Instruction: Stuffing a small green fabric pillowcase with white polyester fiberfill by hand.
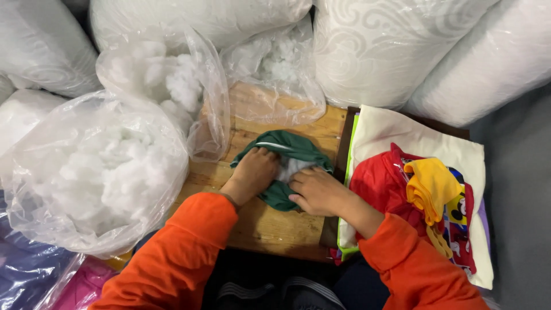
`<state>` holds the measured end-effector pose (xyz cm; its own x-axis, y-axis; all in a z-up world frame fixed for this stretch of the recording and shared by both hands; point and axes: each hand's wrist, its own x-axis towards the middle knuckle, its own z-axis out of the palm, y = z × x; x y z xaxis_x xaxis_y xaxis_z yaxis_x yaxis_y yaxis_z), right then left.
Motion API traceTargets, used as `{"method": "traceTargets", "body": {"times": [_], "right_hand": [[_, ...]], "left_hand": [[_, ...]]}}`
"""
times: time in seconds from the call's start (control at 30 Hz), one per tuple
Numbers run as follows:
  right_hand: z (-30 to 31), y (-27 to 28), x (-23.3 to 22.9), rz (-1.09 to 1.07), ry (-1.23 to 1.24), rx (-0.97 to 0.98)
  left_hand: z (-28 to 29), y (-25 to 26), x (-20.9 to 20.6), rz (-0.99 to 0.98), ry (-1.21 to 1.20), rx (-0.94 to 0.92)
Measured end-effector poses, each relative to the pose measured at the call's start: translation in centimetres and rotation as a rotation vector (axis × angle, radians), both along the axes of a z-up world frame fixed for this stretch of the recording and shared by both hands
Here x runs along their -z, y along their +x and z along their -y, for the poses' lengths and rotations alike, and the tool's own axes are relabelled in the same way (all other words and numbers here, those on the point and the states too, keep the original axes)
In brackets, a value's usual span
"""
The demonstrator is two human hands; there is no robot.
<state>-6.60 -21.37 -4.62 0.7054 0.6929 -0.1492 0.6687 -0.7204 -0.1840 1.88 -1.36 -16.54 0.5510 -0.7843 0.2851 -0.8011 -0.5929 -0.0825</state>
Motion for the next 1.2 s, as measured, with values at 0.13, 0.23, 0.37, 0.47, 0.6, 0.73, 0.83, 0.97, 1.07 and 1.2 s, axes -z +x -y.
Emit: {"method": "traceTargets", "body": {"times": [0.13, 0.23, 0.37, 0.47, 0.6, 0.73, 0.83, 0.97, 1.07, 1.2], "right_hand": [[-1.3, -0.6, -3.1, -0.102, -0.028, 0.003], [-1.2, -0.6, -4.5, -0.098, -0.032, 0.004], [-1.6, -0.6, -6.3, 0.019, 0.031, 0.043], [-1.2, -0.5, -5.4, -0.128, -0.079, 0.128], [-0.4, -0.1, -4.9, 0.076, 0.211, 0.033], [-1.8, 0.1, -5.4, 0.245, 0.285, 0.001], [-1.8, 0.3, -2.7, 0.281, 0.250, -0.063], [-1.4, 0.4, -2.5, 0.120, 0.092, 0.003], [-1.4, 0.5, -4.2, 0.186, 0.176, -0.002], [-1.0, 0.5, -5.5, 0.219, 0.234, -0.003]], "left_hand": [[-0.9, 0.0, -3.8, 0.002, 0.049, -0.126], [-1.2, -0.7, -7.3, -0.152, 0.086, -0.083], [-1.6, -0.4, -8.6, -0.241, 0.109, -0.084], [-1.6, -0.3, -10.7, -0.345, 0.046, -0.047], [-1.6, -0.2, -12.0, -0.576, -0.106, 0.044], [-1.8, -0.2, -10.8, -0.762, -0.242, 0.028], [-1.5, -0.2, -10.9, -0.820, -0.259, 0.047], [-2.0, -0.7, -10.7, -0.601, -0.049, 0.010], [-1.0, -0.6, -8.0, -0.335, 0.061, 0.028], [-0.9, -1.2, -9.6, -0.134, 0.105, 0.058]]}}
